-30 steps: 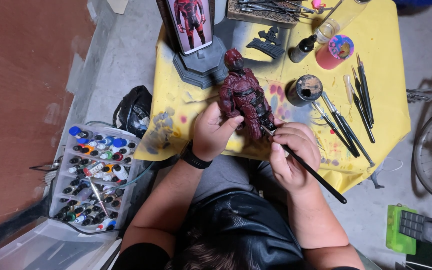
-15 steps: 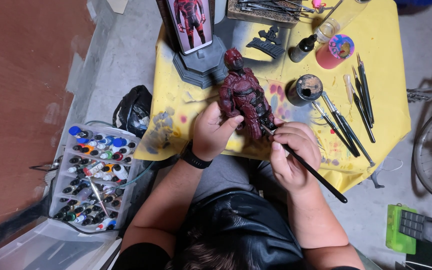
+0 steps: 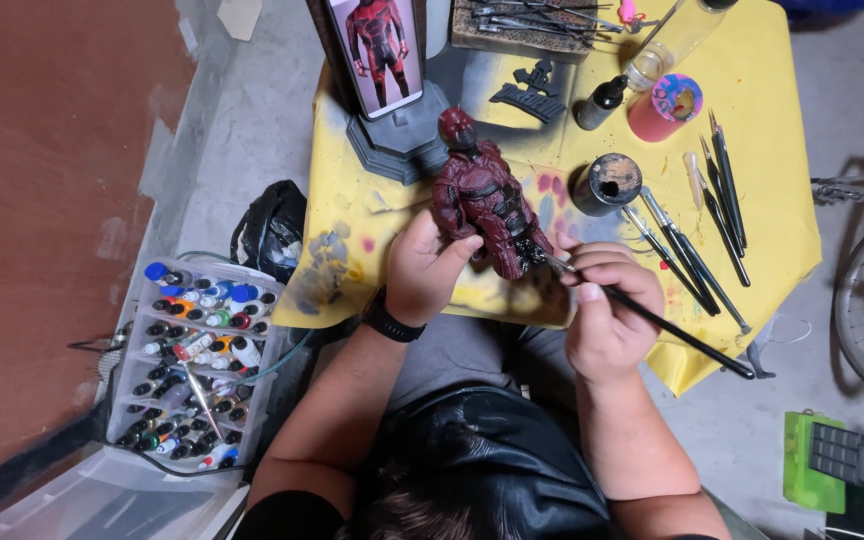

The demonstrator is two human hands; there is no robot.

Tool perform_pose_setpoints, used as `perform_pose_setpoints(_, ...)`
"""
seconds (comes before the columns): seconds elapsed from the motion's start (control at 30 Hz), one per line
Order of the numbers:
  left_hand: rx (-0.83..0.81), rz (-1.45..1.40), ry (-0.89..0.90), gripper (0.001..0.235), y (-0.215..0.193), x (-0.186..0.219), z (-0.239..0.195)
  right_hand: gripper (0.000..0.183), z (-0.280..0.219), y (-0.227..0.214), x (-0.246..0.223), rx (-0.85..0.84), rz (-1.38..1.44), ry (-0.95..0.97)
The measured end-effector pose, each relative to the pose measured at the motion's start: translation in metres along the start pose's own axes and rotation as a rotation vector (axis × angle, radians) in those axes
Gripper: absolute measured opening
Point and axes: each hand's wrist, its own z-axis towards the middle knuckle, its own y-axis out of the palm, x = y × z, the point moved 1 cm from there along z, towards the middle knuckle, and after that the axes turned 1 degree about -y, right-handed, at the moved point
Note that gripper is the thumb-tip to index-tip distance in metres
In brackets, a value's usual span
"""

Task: Painting a red action figure using a fine brush while referring to an image on a smartphone for detail.

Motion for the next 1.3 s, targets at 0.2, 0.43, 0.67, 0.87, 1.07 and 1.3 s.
perform_pose_setpoints(0.2, -0.072, -0.131, -0.039, 0.023, -0.003, -0.019, -0.004, 0.013, -0.007, -0.023, 0.018, 0.152, 0.134, 0.022)
perform_pose_setpoints(0.43, -0.125, -0.163, -0.053, 0.034, 0.002, -0.023, -0.004, 0.015, -0.040, -0.066, 0.070, 0.333, 0.278, 0.227)
perform_pose_setpoints(0.67, -0.132, -0.163, -0.079, 0.037, -0.002, -0.038, -0.003, 0.013, -0.049, -0.072, 0.088, 0.366, 0.310, 0.271)
perform_pose_setpoints(0.87, -0.130, -0.165, -0.076, 0.040, 0.003, -0.028, -0.001, 0.012, -0.046, -0.069, 0.083, 0.354, 0.341, 0.302)
perform_pose_setpoints(1.07, -0.079, -0.142, -0.062, 0.031, 0.007, -0.010, 0.000, 0.012, -0.047, -0.071, 0.087, 0.332, 0.371, 0.329)
perform_pose_setpoints(1.3, -0.004, 0.020, -0.013, 0.023, 0.009, -0.002, 0.000, 0.011, -0.048, -0.069, 0.085, 0.322, 0.327, 0.310)
